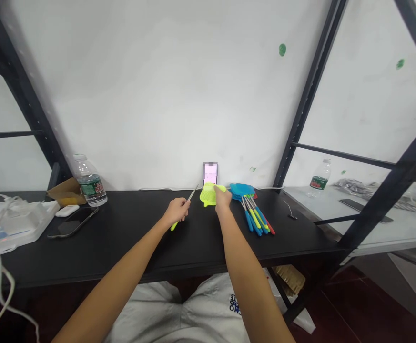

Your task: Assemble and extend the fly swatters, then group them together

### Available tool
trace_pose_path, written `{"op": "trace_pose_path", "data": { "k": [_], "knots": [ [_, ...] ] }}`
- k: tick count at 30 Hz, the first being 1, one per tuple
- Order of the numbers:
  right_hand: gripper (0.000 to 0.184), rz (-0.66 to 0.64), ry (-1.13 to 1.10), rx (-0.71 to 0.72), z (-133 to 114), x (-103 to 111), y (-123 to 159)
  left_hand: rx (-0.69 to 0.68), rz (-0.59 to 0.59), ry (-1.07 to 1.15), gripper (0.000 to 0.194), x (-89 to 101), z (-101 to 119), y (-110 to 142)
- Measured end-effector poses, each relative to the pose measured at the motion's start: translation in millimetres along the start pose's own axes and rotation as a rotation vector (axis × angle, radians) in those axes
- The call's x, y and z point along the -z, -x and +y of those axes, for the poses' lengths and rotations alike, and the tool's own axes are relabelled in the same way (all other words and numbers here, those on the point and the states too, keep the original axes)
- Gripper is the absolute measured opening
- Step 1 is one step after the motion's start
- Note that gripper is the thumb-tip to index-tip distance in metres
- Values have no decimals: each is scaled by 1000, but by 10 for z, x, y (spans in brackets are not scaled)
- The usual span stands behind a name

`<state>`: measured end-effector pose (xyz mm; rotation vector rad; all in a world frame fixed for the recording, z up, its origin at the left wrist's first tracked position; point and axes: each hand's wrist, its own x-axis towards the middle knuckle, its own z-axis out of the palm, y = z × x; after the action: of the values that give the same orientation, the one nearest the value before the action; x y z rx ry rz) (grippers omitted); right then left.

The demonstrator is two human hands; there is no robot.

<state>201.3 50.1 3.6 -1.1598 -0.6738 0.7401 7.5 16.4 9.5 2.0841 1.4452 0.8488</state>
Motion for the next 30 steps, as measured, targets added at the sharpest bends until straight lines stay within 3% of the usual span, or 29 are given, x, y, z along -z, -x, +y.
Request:
{"op": "trace_pose_path", "data": {
  "k": [5,12,17,24,30],
  "knots": [
    [28,274,-279,-52,-99,51,-49,78,-170,343,33,-20,10,-17],
    [40,352,-131,90,-43,108,-111,16,-403,534,25,-55,26,19],
    [44,357,-132,115,-11,102,-131,-13,-437,535,24,-67,16,16],
    [36,354,-245,103,-10,95,-132,-42,-441,539,25,-61,28,36],
    [39,386,-170,162,-3,97,-128,-21,-427,535,26,-37,70,59]
  ]
}}
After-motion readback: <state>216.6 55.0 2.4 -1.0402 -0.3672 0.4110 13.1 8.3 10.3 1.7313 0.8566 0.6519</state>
